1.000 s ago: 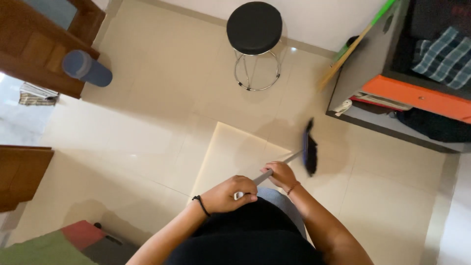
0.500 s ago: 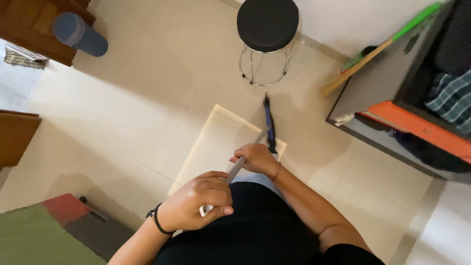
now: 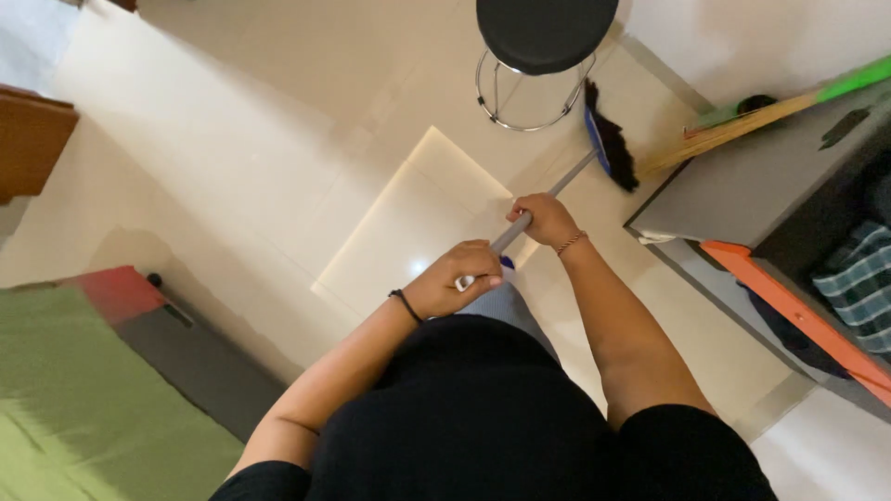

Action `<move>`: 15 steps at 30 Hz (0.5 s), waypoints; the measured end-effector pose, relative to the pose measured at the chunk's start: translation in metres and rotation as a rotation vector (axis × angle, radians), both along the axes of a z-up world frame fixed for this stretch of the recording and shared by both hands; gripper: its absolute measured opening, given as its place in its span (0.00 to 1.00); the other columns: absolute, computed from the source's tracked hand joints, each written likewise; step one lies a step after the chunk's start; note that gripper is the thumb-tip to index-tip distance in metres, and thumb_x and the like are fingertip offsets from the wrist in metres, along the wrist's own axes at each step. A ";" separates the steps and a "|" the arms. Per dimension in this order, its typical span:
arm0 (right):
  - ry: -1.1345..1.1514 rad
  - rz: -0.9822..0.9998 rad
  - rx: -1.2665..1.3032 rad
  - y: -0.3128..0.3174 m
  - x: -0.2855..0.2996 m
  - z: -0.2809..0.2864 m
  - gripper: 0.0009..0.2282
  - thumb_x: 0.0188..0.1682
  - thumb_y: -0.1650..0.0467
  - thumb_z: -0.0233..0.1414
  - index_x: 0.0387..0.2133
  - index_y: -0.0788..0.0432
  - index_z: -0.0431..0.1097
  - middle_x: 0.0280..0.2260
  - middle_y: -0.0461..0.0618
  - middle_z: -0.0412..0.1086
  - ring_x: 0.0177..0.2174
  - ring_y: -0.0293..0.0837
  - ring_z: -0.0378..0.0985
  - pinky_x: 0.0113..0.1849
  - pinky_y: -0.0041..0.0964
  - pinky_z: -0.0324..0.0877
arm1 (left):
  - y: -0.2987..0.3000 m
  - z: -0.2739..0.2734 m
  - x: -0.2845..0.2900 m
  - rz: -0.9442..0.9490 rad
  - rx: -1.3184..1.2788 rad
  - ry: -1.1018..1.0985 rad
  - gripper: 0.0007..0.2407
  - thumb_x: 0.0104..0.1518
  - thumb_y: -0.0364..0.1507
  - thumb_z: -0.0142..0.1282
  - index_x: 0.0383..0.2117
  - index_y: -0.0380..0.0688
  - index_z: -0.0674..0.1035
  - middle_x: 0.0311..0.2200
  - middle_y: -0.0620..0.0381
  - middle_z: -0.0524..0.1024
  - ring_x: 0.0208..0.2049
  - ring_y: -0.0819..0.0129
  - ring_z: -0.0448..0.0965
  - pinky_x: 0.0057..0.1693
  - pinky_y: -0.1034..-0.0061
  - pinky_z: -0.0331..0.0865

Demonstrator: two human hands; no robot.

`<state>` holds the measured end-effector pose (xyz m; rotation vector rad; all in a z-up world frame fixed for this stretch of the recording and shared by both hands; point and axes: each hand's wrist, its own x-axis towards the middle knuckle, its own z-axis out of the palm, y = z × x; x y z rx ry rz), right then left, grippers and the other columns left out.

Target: The person sweeps the tiled floor of a bedroom using a broom. They move the broom back and forth across the floor, navigating around a bed, a stool, and a storage unit.

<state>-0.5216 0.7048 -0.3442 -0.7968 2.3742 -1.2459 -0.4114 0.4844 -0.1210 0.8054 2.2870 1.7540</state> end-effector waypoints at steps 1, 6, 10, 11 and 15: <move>-0.018 0.010 -0.002 -0.015 0.018 0.010 0.08 0.45 0.67 0.60 0.23 0.59 0.73 0.24 0.55 0.74 0.27 0.55 0.78 0.31 0.45 0.71 | -0.009 0.014 0.011 0.010 -0.002 -0.018 0.04 0.63 0.24 0.57 0.31 0.39 0.77 0.32 0.52 0.76 0.40 0.54 0.78 0.63 0.57 0.64; -0.144 0.098 -0.093 -0.104 0.073 0.064 0.11 0.49 0.65 0.59 0.22 0.60 0.73 0.23 0.58 0.72 0.26 0.58 0.75 0.31 0.49 0.68 | -0.063 0.092 0.050 0.096 -0.117 -0.196 0.05 0.63 0.25 0.57 0.28 0.39 0.77 0.29 0.52 0.76 0.37 0.55 0.77 0.62 0.59 0.68; -0.121 0.257 -0.189 -0.163 0.099 0.075 0.13 0.50 0.65 0.57 0.20 0.59 0.71 0.23 0.56 0.72 0.28 0.58 0.75 0.32 0.49 0.68 | -0.077 0.133 0.076 0.145 -0.163 -0.156 0.06 0.62 0.27 0.58 0.27 0.42 0.77 0.28 0.55 0.77 0.38 0.55 0.79 0.62 0.59 0.70; -0.101 0.320 -0.208 -0.173 0.107 0.081 0.13 0.50 0.64 0.57 0.20 0.59 0.71 0.23 0.56 0.72 0.28 0.58 0.75 0.32 0.49 0.68 | -0.080 0.140 0.083 0.127 -0.236 -0.078 0.06 0.59 0.29 0.61 0.28 0.43 0.78 0.29 0.53 0.77 0.41 0.51 0.79 0.59 0.59 0.69; 0.004 0.369 -0.188 -0.202 0.132 0.150 0.13 0.49 0.62 0.57 0.20 0.57 0.71 0.24 0.52 0.72 0.30 0.56 0.76 0.31 0.48 0.69 | -0.120 0.174 0.117 -0.035 -0.296 0.104 0.06 0.59 0.30 0.63 0.30 0.43 0.78 0.27 0.55 0.76 0.40 0.51 0.79 0.62 0.56 0.68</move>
